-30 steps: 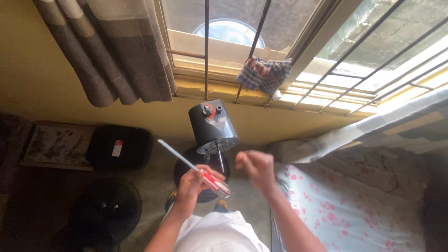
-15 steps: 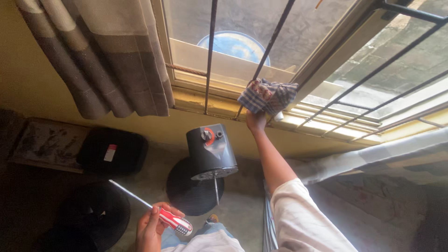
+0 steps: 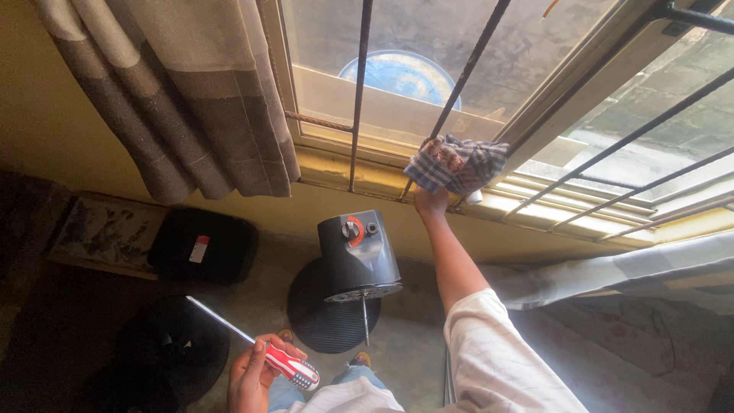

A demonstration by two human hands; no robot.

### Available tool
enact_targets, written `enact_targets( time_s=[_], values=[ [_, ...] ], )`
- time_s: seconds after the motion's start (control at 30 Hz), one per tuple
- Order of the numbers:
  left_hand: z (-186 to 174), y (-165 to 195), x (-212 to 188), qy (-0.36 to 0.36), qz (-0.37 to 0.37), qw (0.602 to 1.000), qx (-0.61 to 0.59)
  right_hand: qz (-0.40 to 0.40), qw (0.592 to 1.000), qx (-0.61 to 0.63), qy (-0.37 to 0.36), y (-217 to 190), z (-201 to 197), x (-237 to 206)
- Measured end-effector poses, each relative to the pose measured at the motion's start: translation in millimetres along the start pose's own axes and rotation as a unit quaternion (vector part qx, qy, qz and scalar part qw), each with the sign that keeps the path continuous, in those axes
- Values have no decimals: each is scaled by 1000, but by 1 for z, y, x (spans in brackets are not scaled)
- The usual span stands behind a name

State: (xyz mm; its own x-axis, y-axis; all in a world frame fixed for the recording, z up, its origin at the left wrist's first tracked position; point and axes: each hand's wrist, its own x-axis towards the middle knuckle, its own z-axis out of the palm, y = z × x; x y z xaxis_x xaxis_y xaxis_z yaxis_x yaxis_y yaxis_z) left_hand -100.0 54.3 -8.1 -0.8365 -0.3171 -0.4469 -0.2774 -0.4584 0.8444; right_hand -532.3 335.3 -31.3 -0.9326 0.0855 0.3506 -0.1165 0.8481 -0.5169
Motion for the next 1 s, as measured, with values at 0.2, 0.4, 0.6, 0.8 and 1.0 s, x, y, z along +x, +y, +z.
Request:
enact_targets(
  time_s=[0.2, 0.4, 0.6, 0.8, 1.0],
  values=[
    [13, 13, -4, -61, 26, 998, -16, -184, 975, -18, 119, -1, -1, 3],
    [14, 19, -11, -166, 42, 971, -164, 8, 998, -52, -24, -33, -35, -59],
    [43, 60, -20, -285, 18, 951, -116, 20, 960, 274, 53, -123, -180, -183],
    [102, 105, -72, -300, 29, 953, -3, -91, 949, 303, 19, -202, -287, -297],
    [113, 105, -104, -323, -10, 946, -8, -98, 971, 214, 50, -223, -312, -350]
  ],
)
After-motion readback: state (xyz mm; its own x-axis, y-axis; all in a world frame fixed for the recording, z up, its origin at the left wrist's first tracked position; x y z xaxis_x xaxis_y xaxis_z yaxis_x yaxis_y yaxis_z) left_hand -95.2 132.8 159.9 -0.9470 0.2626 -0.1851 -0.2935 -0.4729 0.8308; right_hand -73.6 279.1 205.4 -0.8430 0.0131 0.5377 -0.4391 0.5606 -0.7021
